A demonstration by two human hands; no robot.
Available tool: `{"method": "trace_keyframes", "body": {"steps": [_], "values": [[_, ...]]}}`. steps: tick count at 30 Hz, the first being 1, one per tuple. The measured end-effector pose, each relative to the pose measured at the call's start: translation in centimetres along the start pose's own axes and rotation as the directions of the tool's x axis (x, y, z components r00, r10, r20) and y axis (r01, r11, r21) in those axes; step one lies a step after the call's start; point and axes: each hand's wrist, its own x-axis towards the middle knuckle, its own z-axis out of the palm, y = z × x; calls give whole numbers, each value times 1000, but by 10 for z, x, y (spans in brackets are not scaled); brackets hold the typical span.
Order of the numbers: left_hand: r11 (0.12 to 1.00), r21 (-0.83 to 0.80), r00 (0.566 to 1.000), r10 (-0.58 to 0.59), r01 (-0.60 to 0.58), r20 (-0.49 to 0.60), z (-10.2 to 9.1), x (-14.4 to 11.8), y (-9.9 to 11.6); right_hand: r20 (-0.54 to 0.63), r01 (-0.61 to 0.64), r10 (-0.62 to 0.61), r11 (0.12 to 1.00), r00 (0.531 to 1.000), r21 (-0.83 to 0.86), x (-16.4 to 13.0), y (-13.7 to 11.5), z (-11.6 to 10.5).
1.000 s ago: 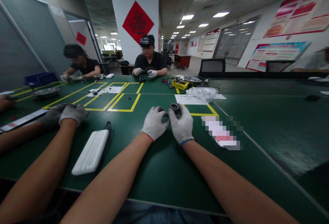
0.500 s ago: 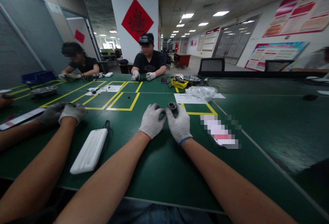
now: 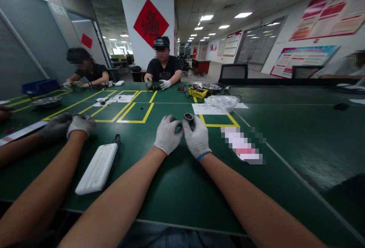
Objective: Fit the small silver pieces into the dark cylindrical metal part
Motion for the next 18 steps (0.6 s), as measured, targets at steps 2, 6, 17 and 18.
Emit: {"method": "trace_keyframes", "body": {"steps": [2, 6, 17, 18], "values": [[1000, -4, 1000, 12, -12, 12, 0, 0, 0, -7, -6, 6, 1000, 1000, -13, 0, 2, 0], [999, -10, 999, 34, -34, 40, 1, 0, 1, -2, -30, 30, 999, 1000, -15, 1, 6, -1], [999, 21, 981, 23, -28, 195, 4, 0, 6, -15, -33, 32, 999, 999, -26, -1, 6, -1], [999, 28, 978, 18, -25, 206, 4, 0, 6, -14, -35, 35, 999, 999, -25, -1, 6, -1]]}}
